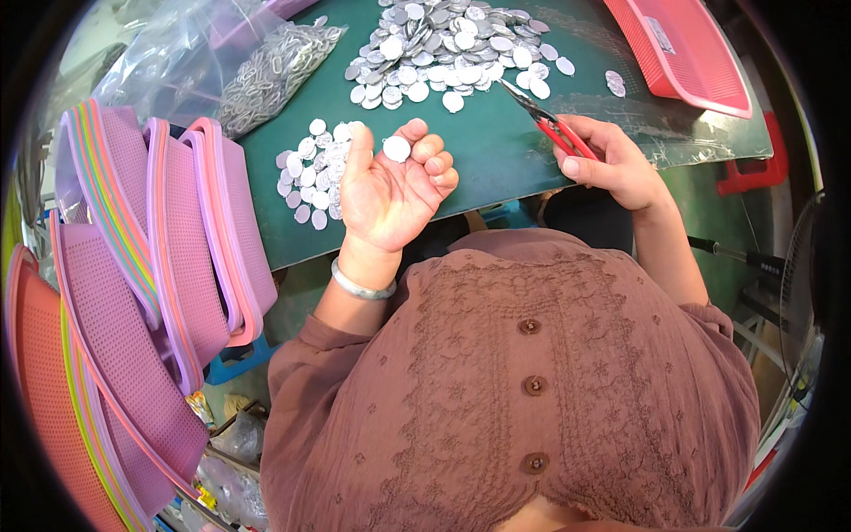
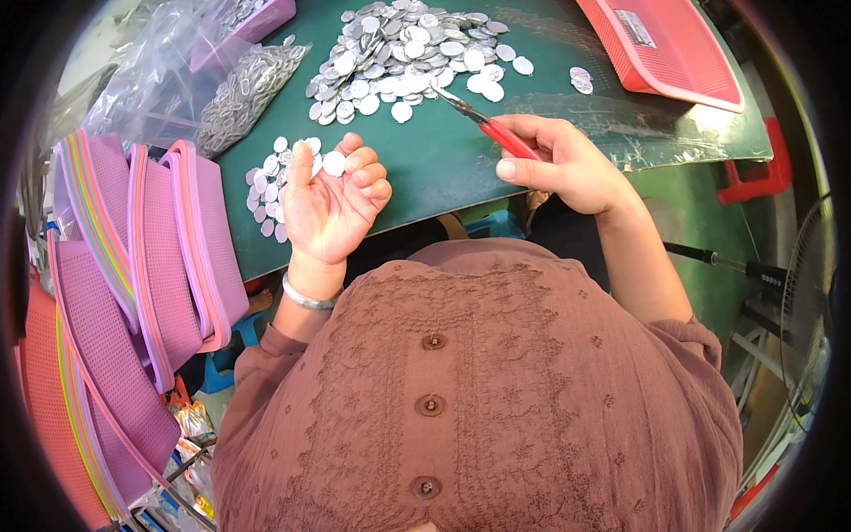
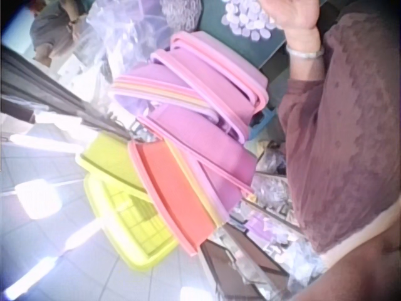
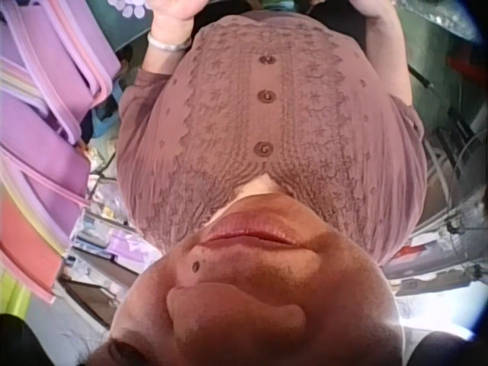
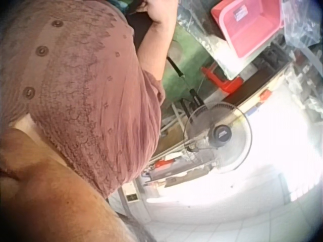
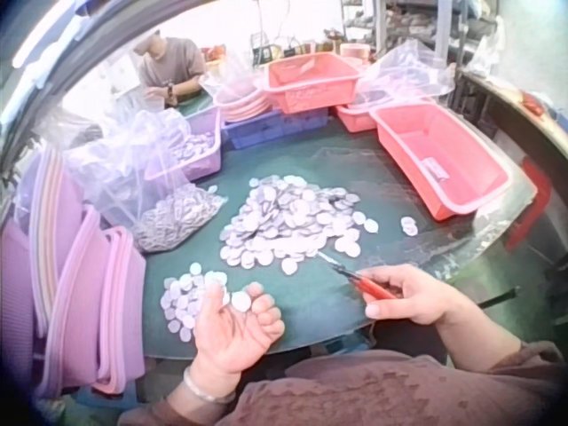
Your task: The person trims excess material from small white circular buttons using a pair of red-handled pliers, then stands up to retrieve another bin, and eventually places the processed buttons into a pink tray.
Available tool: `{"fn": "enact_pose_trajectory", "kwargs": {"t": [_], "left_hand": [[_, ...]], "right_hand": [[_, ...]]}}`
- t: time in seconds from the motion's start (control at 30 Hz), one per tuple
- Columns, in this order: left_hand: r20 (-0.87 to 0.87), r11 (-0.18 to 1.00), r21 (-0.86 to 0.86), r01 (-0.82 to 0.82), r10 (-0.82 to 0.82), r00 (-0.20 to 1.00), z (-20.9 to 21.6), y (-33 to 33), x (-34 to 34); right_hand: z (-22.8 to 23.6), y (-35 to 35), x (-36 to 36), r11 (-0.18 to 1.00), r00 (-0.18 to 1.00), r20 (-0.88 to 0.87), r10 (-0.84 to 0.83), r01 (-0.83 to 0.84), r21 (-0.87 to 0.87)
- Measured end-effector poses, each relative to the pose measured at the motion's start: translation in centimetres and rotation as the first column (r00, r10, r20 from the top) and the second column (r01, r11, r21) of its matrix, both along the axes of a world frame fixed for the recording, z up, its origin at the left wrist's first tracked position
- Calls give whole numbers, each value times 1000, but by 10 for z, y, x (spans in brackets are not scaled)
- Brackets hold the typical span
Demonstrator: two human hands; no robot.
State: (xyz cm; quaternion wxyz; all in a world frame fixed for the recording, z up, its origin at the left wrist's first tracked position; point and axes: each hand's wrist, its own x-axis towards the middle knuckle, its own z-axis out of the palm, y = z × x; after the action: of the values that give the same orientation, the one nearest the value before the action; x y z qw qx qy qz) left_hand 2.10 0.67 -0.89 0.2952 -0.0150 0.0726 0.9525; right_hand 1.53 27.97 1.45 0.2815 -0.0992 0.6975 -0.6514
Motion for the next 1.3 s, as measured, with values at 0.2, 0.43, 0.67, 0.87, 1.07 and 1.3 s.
{"fn": "enact_pose_trajectory", "kwargs": {"t": [0.2,0.43,0.67,0.87,1.07,1.3], "left_hand": [[-73,924,-378,-62,37,997,7,-3,-3],[-528,-467,-297,-833,-646,551,4,-7,-4],[-448,-565,-182,-805,-681,579,5,38,-37],[-364,-606,-293,-740,-645,672,-6,40,-55],[-434,-495,-461,-736,-598,674,-7,14,-51],[-345,-3,-937,-348,-127,930,7,2,-15]], "right_hand": [[-2,1,0,999,1000,4,-5,6,-52],[-4,3,-1,995,1000,-8,-19,18,-94],[-7,4,0,990,999,23,-36,39,-132],[-12,6,0,990,999,3,-43,43,-132],[-14,6,1,988,998,-19,-52,49,-148],[-26,11,-3,992,997,-74,-21,11,-127]]}}
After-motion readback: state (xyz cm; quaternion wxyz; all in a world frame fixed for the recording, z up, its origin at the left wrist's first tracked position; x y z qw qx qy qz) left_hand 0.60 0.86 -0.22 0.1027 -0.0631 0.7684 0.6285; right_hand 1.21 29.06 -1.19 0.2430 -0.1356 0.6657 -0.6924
